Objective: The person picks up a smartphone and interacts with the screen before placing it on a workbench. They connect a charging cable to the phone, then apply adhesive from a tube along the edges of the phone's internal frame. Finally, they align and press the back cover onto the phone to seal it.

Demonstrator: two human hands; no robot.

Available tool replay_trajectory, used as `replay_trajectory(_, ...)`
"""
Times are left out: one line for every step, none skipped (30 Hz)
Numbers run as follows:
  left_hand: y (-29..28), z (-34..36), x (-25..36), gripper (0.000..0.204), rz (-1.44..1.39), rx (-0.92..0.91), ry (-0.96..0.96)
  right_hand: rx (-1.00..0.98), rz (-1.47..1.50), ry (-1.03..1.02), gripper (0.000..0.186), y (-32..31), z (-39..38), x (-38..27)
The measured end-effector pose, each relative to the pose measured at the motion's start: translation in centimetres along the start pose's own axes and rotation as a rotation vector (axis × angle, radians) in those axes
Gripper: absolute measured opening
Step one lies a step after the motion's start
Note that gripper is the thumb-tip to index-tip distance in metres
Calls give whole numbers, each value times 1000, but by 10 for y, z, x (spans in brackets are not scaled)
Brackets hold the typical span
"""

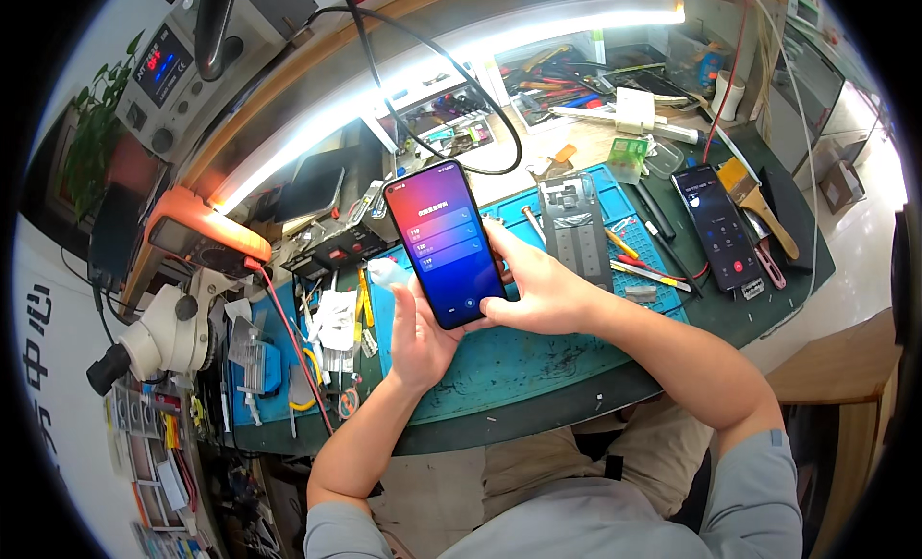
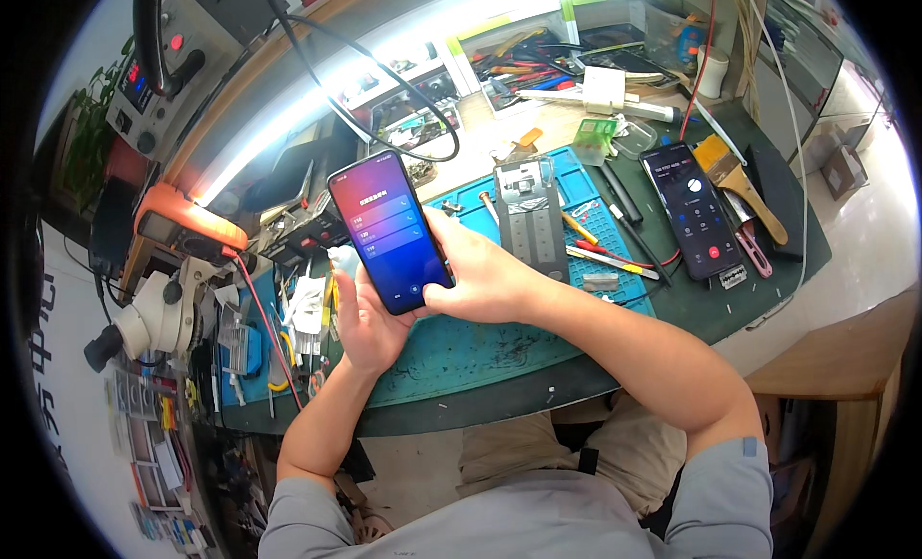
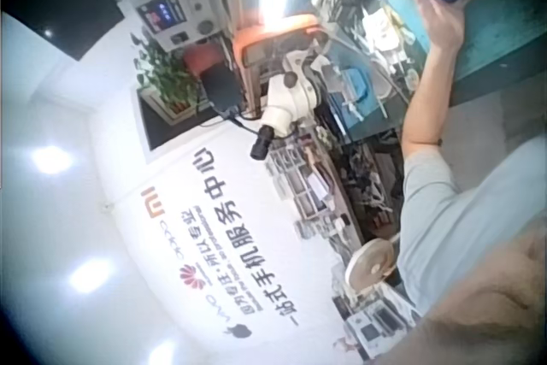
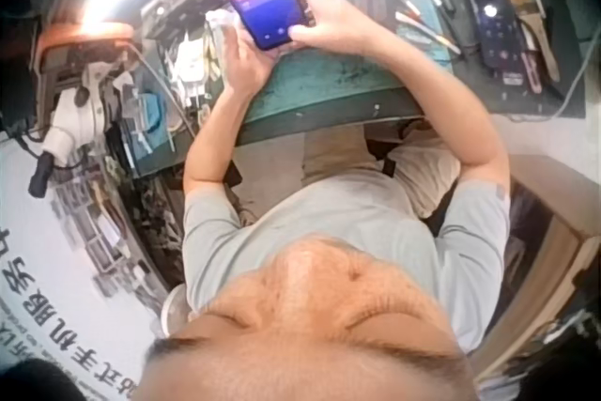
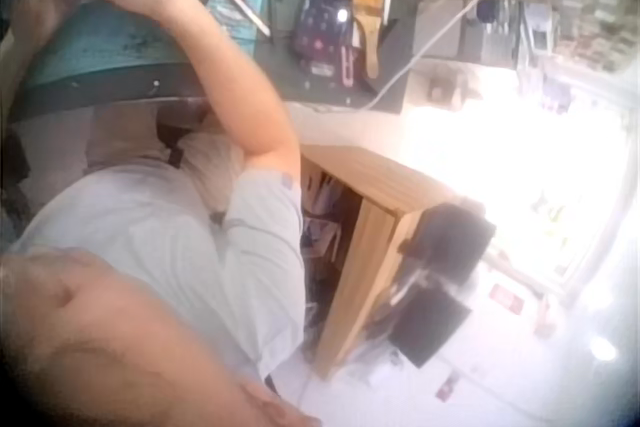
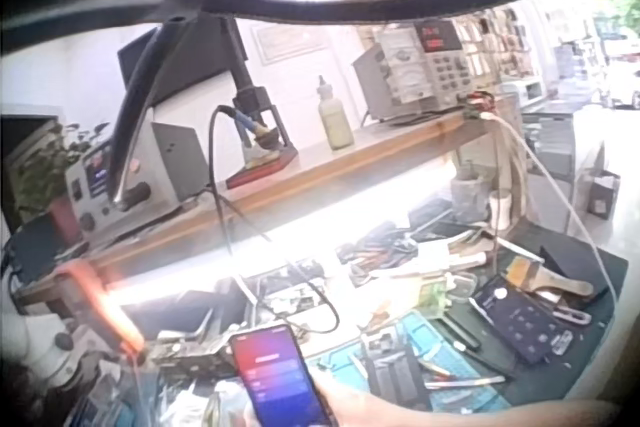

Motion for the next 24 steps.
replay_trajectory(-2, -1, -1, 86, 5, 7, -4, -1, -18, -7, 74, 0, 0, 1)
replay_trajectory(-3, -1, -2, 86, 10, 13, -7, -2, -36, -13, 76, 0, 0, 1)
replay_trajectory(-2, -2, -2, 86, 11, 9, -15, -3, -38, -3, 76, 1, 0, 2)
replay_trajectory(-1, -3, -2, 86, 13, 4, -20, -4, -42, 5, 76, 1, 0, 3)
replay_trajectory(1, -3, -1, 86, 16, 0, -24, -5, -45, 12, 76, 1, 1, 3)
replay_trajectory(0, -3, -2, 87, 22, 13, -33, -8, -45, 16, 77, 2, 0, 2)
replay_trajectory(0, -4, -2, 88, 29, 28, -40, -12, -44, 20, 77, 2, 0, -1)
replay_trajectory(-1, -4, -2, 89, 37, 42, -48, -15, -44, 23, 77, 3, 0, -2)
replay_trajectory(-2, -6, -1, 89, 38, 47, -50, -28, -49, 9, 77, 4, 0, -3)
replay_trajectory(-1, -6, -2, 89, 37, 47, -50, -37, -59, -5, 78, 4, 0, -3)
replay_trajectory(-1, -6, -2, 90, 36, 47, -51, -45, -68, -18, 78, 4, 0, -2)
replay_trajectory(1, -5, -2, 88, 31, 23, -45, -39, -84, -16, 78, 4, 0, -1)
replay_trajectory(1, -4, -1, 87, 26, 0, -40, -31, -99, -13, 78, 3, 1, 1)
replay_trajectory(3, -4, -1, 86, 21, -23, -35, -24, -113, -10, 78, 2, 0, 1)
replay_trajectory(3, -4, -2, 86, 25, -23, -36, -34, -104, -8, 77, 3, 0, 1)
replay_trajectory(3, -5, -1, 86, 31, -21, -36, -45, -93, -8, 77, 4, 0, -1)
replay_trajectory(3, -5, 0, 86, 37, -20, -36, -56, -83, -9, 77, 5, 0, -2)
replay_trajectory(2, -5, 0, 86, 33, -12, -31, -56, -71, 10, 76, 4, -1, -6)
replay_trajectory(1, -5, -1, 86, 30, -4, -29, -42, -62, -6, 75, 4, -1, -5)
replay_trajectory(1, -5, -2, 85, 26, 3, -27, -27, -53, -21, 75, 3, 0, -3)
replay_trajectory(0, -5, -2, 85, 26, 1, -22, -12, -44, -37, 74, 3, 0, -3)
replay_trajectory(-1, -5, -3, 85, 26, 1, -20, -8, -64, -42, 73, 4, -2, -6)
replay_trajectory(-2, -5, -2, 85, 26, 2, -17, -6, -59, -34, 72, 4, -1, -8)
replay_trajectory(-2, -4, -1, 85, 32, -4, -11, -5, -54, -26, 71, 4, 0, -9)
Point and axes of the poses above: each hand's wrist, its own z-axis towards the middle knuckle, its own y-axis out of the palm, x = y × z, the point moved 8 cm from there along z, towards the middle knuckle, and after that the axes turned 3 degrees about y, right-handed, at the moved point
